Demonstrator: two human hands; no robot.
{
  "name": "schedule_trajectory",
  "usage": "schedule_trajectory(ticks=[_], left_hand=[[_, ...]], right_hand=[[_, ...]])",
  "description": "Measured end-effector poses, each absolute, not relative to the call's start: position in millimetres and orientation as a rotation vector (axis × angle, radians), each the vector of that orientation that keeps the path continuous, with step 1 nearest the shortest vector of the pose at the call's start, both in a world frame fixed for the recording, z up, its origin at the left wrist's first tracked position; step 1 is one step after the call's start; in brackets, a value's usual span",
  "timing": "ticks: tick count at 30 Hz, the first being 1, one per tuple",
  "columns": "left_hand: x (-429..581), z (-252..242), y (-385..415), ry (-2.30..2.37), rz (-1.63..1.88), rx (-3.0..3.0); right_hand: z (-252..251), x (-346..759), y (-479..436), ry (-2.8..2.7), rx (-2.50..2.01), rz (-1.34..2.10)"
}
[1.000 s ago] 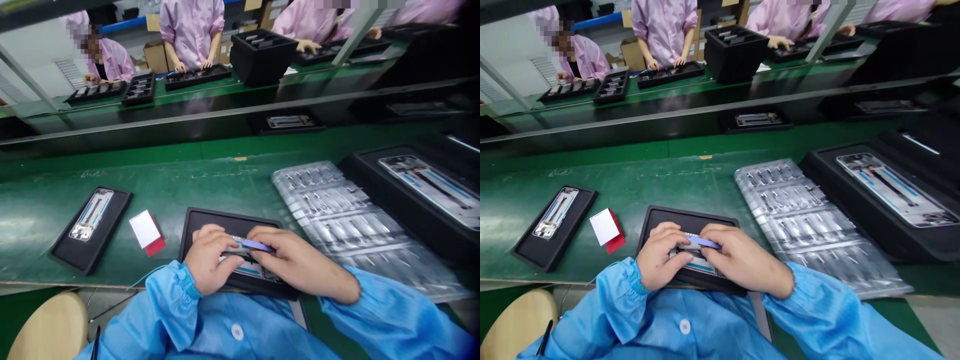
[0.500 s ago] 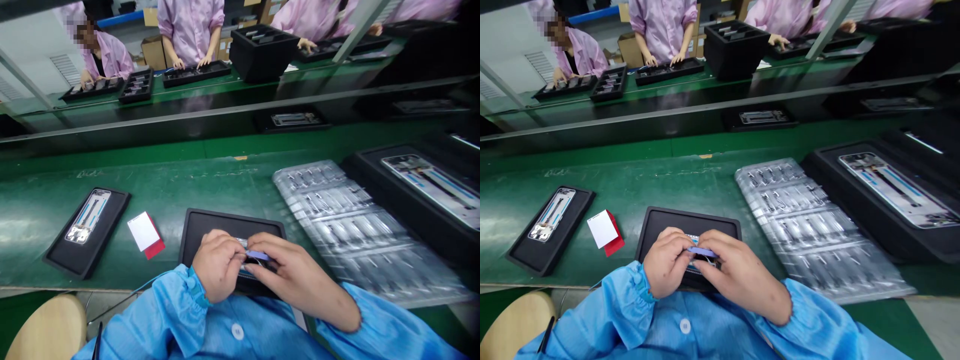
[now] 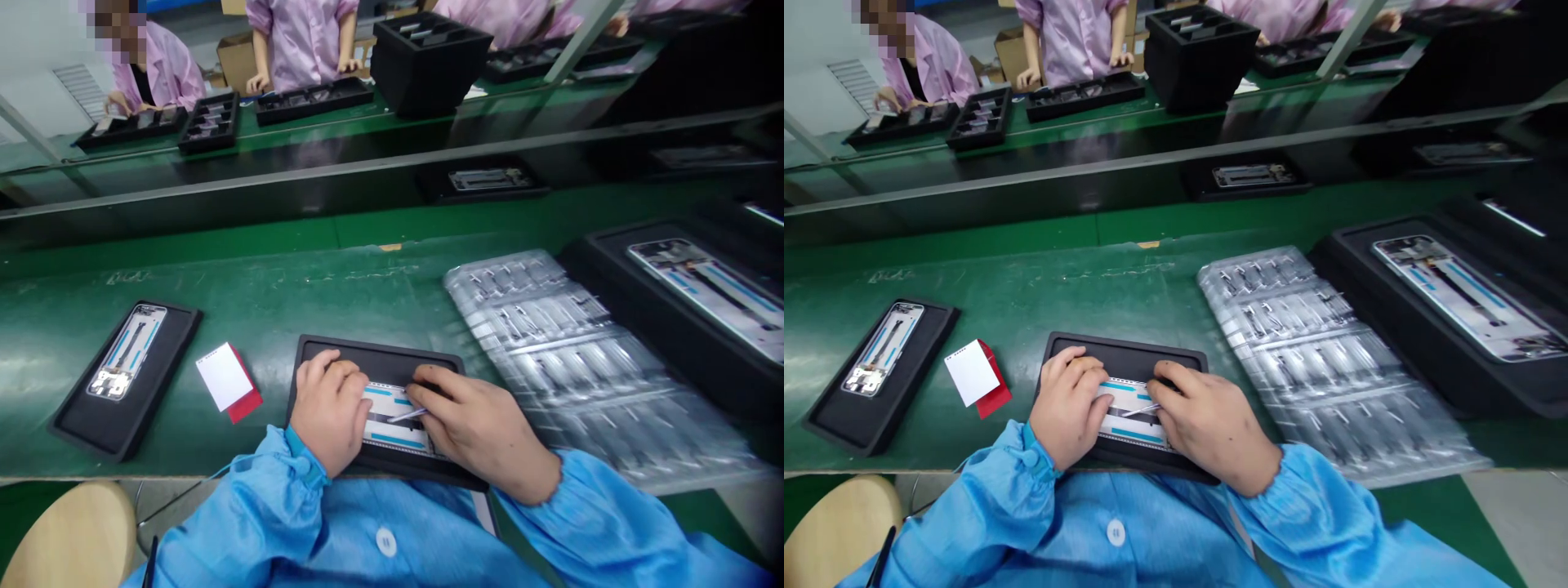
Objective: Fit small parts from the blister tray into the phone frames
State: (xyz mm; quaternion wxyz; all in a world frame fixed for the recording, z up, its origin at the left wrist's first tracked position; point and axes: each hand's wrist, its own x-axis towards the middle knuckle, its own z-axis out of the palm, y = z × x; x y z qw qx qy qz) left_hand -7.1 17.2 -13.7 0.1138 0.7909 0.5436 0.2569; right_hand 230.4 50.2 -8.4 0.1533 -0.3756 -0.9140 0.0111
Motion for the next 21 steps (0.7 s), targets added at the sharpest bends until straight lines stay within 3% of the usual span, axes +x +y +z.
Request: schedule_trajectory(ticks=[10, 17, 21], left_hand=[[-4.0, -14.3, 19.2, 1.538, 0.576, 2.300], [-3.7, -15.1, 18.8, 1.524, 0.572, 2.289], [-3.6, -15.3, 19.6, 1.521, 0.578, 2.286]], right_hand=[[-14.4, 224.0, 57.5, -2.734, -1.029, 0.016], [-6.2, 220.9, 62.1, -2.653, -1.128, 0.284], [-9.7, 219.5, 59.4, -2.624, -1.158, 0.270]])
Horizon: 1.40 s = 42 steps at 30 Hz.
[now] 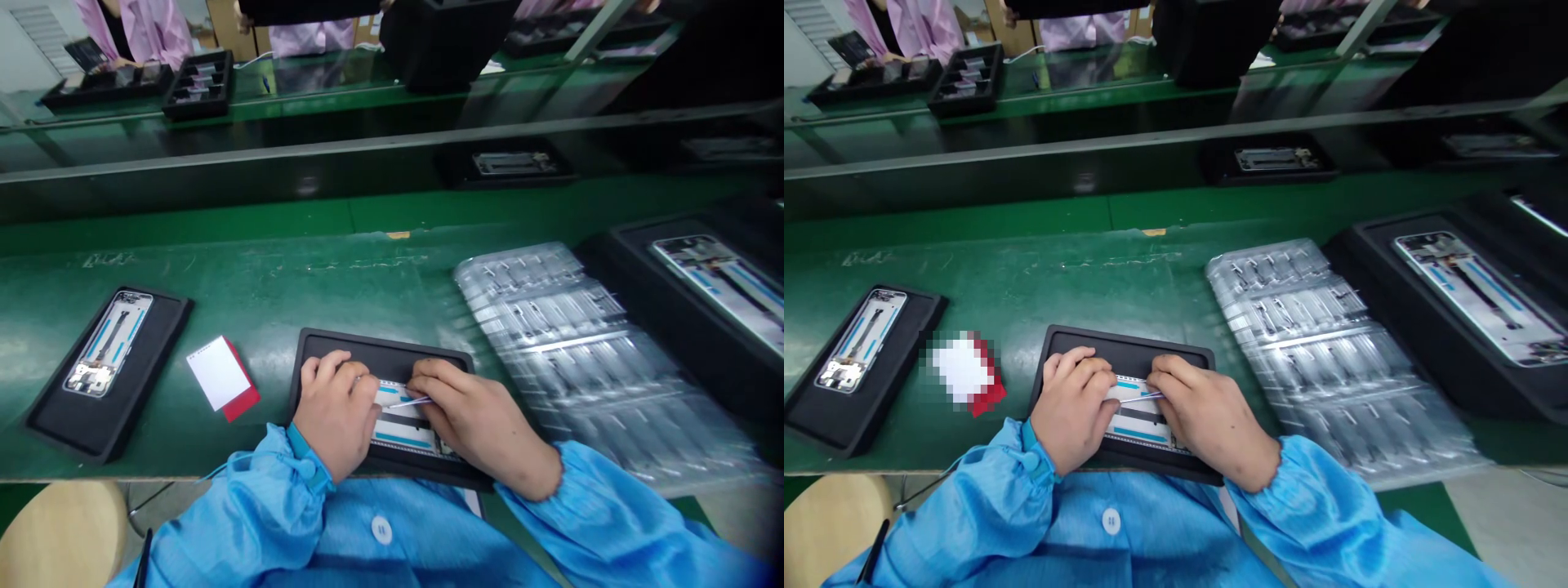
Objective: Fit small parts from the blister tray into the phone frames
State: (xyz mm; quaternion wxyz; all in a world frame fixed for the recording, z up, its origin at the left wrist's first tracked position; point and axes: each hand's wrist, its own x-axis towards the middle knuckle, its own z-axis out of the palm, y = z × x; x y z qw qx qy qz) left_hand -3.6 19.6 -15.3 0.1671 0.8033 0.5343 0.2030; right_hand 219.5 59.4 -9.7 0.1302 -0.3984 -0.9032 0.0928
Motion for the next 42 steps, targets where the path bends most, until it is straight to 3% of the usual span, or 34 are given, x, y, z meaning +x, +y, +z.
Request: schedule_trajectory(ticks=[10, 20, 24, 29, 42], left_hand=[[-3.4, -15.0, 19.6, 1.529, 0.570, 2.296], [-2.9, -15.9, 19.8, 1.536, 0.556, 2.319], [-3.8, -16.4, 19.2, 1.543, 0.580, 2.329], [-4.5, -17.1, 19.4, 1.534, 0.590, 2.330], [-3.7, -14.8, 17.9, 1.547, 0.565, 2.340]], right_hand=[[-25.6, 234.0, 41.3, -2.659, -1.063, 0.018], [-9.4, 209.3, 25.3, -2.779, -1.215, -0.038], [5.0, 211.9, 36.7, -2.746, -1.233, 0.148], [27.0, 241.6, 55.4, -2.120, -1.242, 0.564], [-0.9, 223.1, 37.7, -2.049, -1.378, 0.646]])
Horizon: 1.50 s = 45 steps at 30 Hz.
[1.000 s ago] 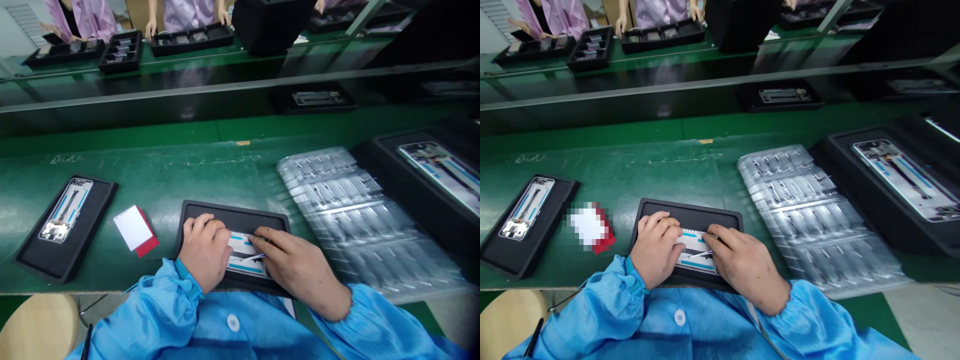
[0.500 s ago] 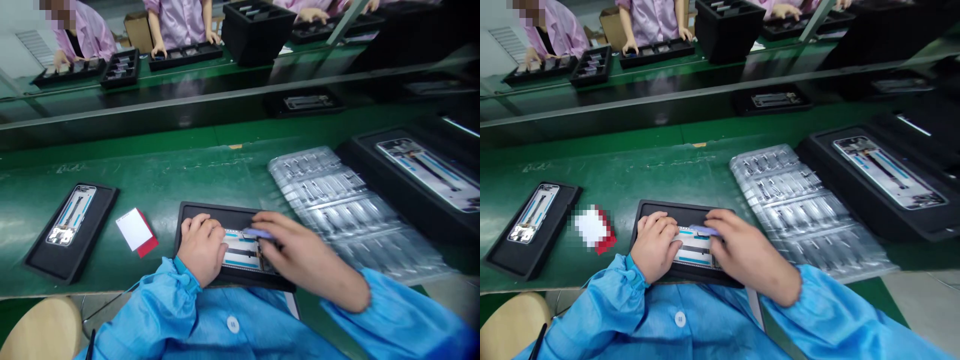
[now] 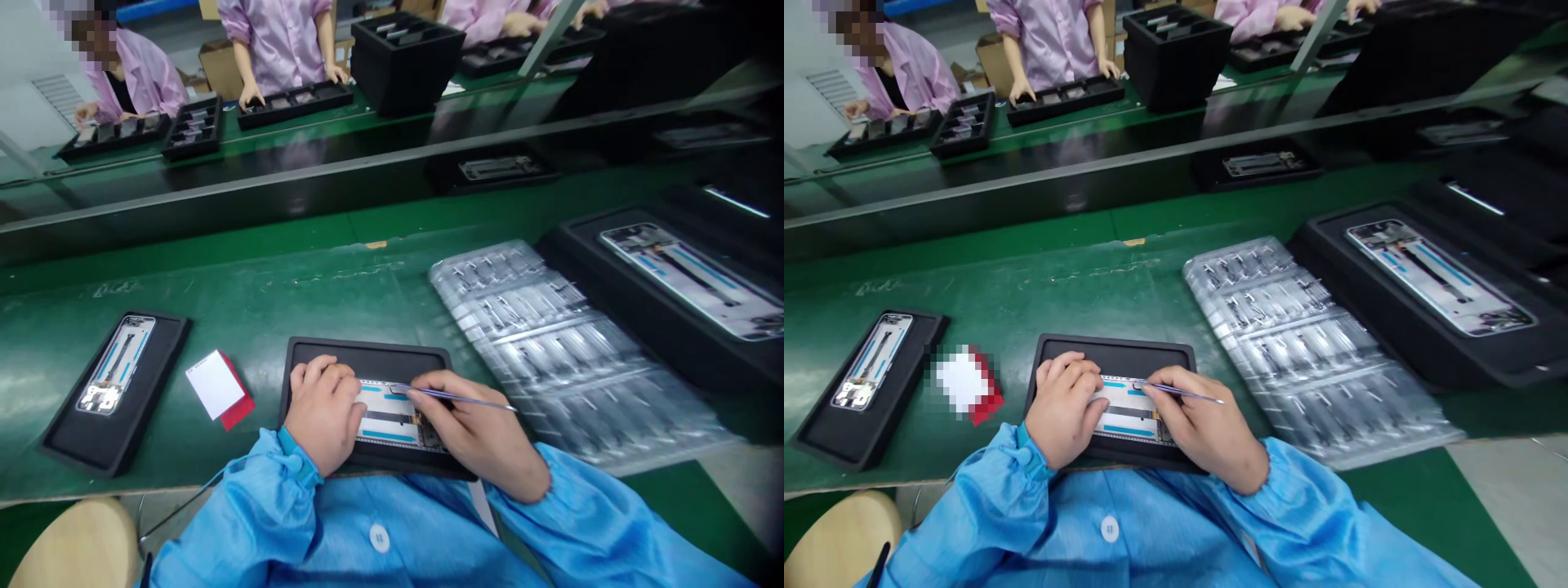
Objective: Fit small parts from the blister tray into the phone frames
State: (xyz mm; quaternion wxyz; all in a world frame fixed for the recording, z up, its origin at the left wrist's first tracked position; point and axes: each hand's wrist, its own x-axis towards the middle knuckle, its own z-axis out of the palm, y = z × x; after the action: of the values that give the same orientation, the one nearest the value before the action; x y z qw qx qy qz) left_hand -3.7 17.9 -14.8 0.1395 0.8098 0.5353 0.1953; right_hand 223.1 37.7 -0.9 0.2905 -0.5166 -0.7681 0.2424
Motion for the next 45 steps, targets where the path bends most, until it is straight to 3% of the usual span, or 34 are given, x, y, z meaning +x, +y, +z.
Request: schedule_trajectory(ticks=[37, 45], left_hand=[[-4.5, -16.8, 18.4, 1.513, 0.594, 2.360], [-12.0, -13.2, 15.2, 1.521, 1.011, 2.280]], right_hand=[[-11.1, 220.2, 40.1, -2.105, -1.202, 0.522], [17.4, 234.6, 19.1, -2.294, -0.978, 0.385]])
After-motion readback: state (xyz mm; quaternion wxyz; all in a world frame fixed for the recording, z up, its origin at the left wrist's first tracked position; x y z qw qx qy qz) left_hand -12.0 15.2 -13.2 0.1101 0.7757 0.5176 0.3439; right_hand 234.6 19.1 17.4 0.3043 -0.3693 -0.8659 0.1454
